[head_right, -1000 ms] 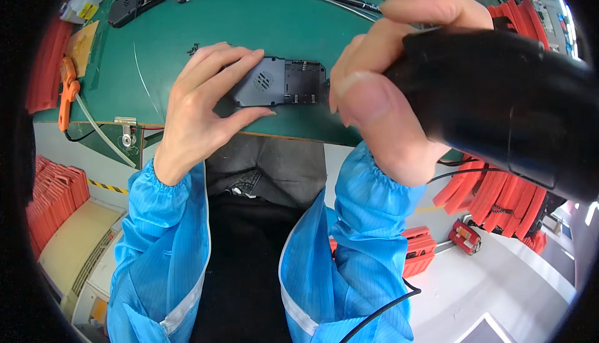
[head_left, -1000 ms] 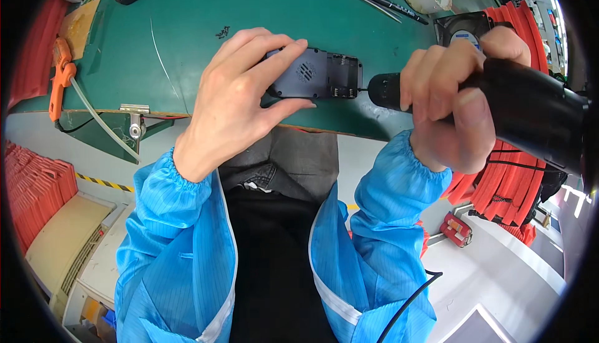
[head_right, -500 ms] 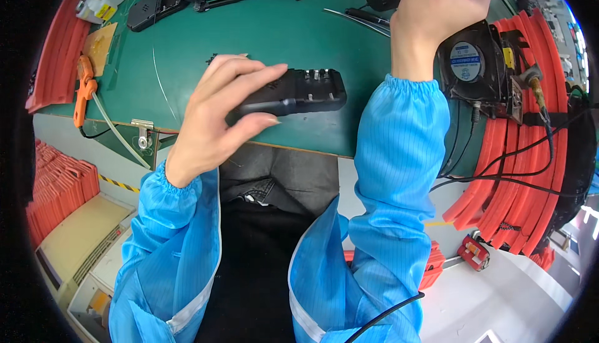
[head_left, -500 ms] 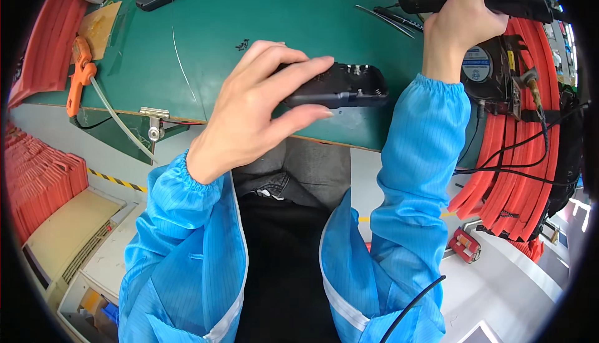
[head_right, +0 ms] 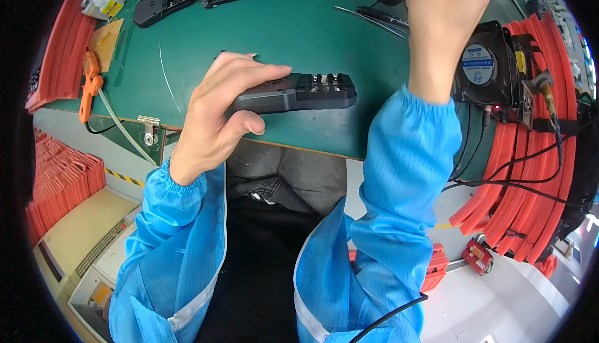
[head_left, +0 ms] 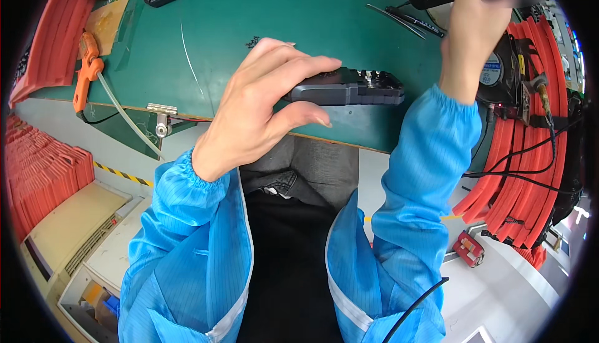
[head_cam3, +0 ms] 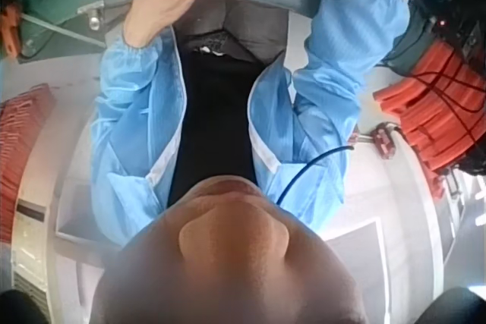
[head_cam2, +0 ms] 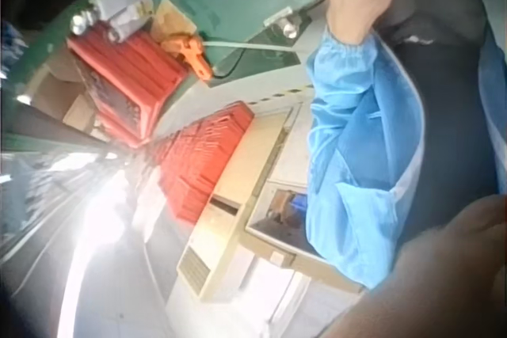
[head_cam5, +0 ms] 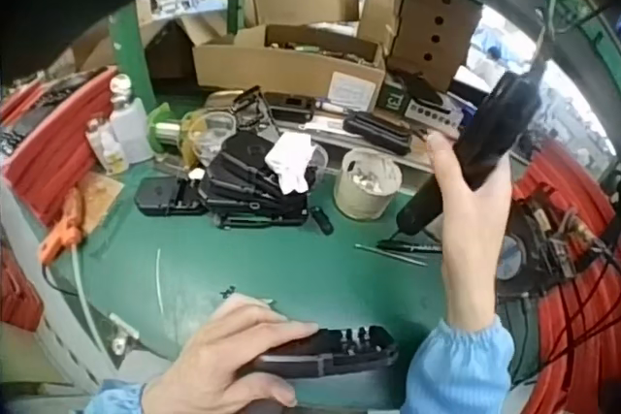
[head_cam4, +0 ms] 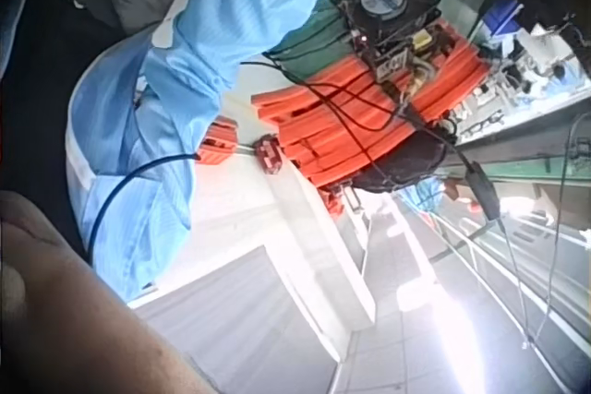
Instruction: Assembling a handheld electronic device by placing a PCB into its casing and securing it with screws using an electric screwdriver.
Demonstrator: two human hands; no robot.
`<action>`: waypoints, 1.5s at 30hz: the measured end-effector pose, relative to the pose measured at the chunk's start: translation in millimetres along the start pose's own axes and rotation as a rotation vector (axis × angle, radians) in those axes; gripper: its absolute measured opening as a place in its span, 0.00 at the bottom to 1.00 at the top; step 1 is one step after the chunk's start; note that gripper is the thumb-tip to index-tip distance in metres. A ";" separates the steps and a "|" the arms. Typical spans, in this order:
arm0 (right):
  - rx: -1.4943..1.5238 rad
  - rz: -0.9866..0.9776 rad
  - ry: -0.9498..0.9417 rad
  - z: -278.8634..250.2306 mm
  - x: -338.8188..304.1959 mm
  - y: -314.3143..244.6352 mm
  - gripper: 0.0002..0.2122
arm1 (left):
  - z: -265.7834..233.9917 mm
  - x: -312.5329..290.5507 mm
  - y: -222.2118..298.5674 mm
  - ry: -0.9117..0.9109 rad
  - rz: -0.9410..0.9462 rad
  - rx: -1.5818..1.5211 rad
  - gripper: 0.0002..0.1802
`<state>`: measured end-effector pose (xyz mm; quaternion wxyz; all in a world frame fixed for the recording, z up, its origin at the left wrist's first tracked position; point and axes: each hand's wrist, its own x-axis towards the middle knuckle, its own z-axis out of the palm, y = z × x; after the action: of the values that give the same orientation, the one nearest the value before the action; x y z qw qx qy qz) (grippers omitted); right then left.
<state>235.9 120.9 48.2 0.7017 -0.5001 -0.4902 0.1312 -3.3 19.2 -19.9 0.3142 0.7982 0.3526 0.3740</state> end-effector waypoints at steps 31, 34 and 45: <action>0.825 0.107 -0.623 -43.7 -47.6 -67.2 0.32 | 19.6 -3.4 5.4 0.070 0.005 0.247 0.36; 0.896 0.124 -0.817 -33.2 -61.5 -71.1 0.37 | 18.0 -4.2 3.1 0.085 -0.001 0.246 0.36; 0.917 0.054 -1.007 -10.9 -84.2 -59.9 0.57 | 22.2 -8.1 -2.3 0.119 0.021 0.195 0.38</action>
<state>185.7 30.0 50.8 0.5255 -0.0420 -0.6391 0.5600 10.3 8.7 -36.3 0.2096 0.8049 0.3968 0.3882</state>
